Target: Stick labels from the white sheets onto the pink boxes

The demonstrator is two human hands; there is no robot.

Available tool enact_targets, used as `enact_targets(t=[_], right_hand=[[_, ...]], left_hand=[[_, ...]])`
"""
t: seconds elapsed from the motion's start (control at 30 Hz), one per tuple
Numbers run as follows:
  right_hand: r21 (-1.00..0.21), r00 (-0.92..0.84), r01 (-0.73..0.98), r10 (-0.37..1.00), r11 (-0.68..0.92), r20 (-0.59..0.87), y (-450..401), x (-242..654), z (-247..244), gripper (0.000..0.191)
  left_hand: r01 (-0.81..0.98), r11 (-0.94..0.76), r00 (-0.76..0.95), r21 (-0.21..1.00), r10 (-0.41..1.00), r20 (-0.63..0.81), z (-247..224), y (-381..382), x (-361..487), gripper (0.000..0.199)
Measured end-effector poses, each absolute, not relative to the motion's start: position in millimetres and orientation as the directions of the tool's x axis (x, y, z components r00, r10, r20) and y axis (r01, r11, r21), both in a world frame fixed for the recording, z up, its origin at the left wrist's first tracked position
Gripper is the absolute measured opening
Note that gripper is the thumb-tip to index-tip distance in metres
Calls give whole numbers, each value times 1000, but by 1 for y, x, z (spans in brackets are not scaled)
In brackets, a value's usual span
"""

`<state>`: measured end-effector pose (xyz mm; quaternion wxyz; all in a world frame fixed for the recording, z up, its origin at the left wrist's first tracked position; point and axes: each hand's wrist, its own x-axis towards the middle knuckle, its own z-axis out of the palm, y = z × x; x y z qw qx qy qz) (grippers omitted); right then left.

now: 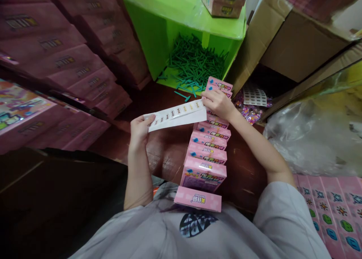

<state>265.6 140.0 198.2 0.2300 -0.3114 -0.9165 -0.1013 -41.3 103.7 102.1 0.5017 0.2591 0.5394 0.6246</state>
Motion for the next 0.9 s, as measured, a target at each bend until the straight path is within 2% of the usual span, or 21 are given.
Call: enact_targets(t=[0.2,0.27,0.33,0.4,0.5,0.63,0.7,0.8,0.9], right_hand=[[-348,-437,581,643,736,630,138,258,201,14],[-416,-404,567,680,711,611,140,259,203,19],[-470,-423,541,708,698,565,141,261,204,12],[-499,-447,504,708,704,547,139,263,203,6],[-495,-491,456,673,739,553,129,261,200,9],[-479,-497,490,685,728,533,113,252,202,13],[-537,-414,475,716,697,562,115,252,207,11],[-621,-182,478,762,621,621,144,268,217,5],[-603,-89,616,805,507,586,195,301,220,3]], left_hand=[[-356,89,-340,930,915,-218,103,106,-41,23],[-339,73,-347,938,917,-197,104,106,-41,25],[-327,69,-346,942,919,-188,105,105,-42,28],[-325,81,-330,942,924,-193,104,103,-45,31],[-317,122,-300,941,928,-221,103,98,-50,34],[-316,170,-273,933,926,-261,105,94,-53,35],[-315,169,-273,934,926,-260,104,94,-52,34],[-284,147,-346,948,906,-244,91,99,-55,28],[-139,163,-494,977,843,-211,63,101,-66,21]])
